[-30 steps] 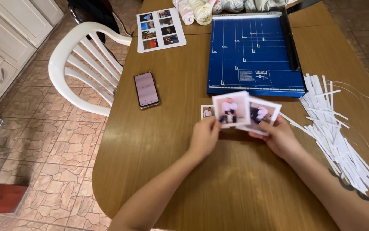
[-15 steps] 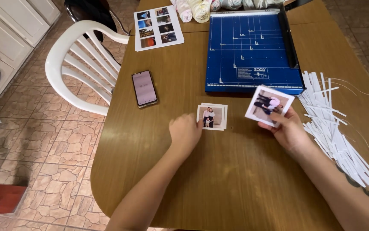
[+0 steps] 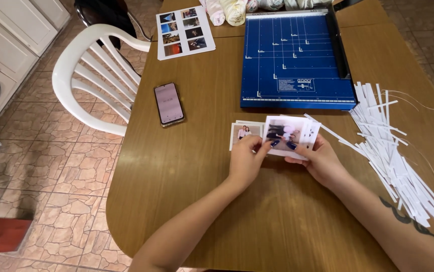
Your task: The person uses a paper trimmer to cut the white borders off several printed photographs. After trimming, the person gathers the photos and sorts them into two separate piles on the table.
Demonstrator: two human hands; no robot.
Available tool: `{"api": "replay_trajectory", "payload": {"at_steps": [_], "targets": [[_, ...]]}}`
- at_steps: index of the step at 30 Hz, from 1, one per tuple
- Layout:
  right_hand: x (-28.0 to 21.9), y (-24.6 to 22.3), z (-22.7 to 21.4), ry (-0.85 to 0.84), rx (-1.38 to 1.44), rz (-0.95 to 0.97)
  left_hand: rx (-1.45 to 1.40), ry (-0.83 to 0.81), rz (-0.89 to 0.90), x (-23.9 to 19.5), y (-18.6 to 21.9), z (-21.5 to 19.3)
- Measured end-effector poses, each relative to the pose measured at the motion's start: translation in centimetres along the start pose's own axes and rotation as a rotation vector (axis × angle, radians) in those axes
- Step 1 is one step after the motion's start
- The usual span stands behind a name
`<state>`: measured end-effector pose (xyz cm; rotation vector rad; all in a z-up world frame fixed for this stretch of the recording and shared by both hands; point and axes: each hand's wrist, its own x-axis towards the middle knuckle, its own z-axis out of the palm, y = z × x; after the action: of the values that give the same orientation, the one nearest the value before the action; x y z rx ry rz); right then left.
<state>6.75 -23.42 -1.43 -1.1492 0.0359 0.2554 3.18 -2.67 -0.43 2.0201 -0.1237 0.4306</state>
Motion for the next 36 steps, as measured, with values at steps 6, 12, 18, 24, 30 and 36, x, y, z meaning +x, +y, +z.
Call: {"api": "replay_trajectory", "payload": {"at_steps": [6,12,18,24,30,36], "targets": [[0.4,-1.0,-0.3,0.028,-0.062,0.018,0.011,-0.119,-0.106,0.0,-2.8,1.1],[0.7,0.0,-1.3,0.006,-0.151,0.034,-0.205,0.069,-0.028,2.1,0.4,-2.6],[-0.5,-2.3,0.5,0.085,-0.133,-0.047,-0.079,-0.010,-0.133,2.6,-1.0,-2.6],[1.5,-1.4,-2.4,0.138,-0.070,-0.074,-0.152,-0.302,-0.377,1.5,-0.6,-3.1],[2.9,-1.2,-4.3,0.214,0.002,-0.067,-0.291,-0.082,-0.652,2.8,-3.8,-6.9],[2.5,-1.6,-3.8,0.235,0.009,-0.056,0.236,-0.298,-0.656,2.3,-2.5,-7.6]]}}
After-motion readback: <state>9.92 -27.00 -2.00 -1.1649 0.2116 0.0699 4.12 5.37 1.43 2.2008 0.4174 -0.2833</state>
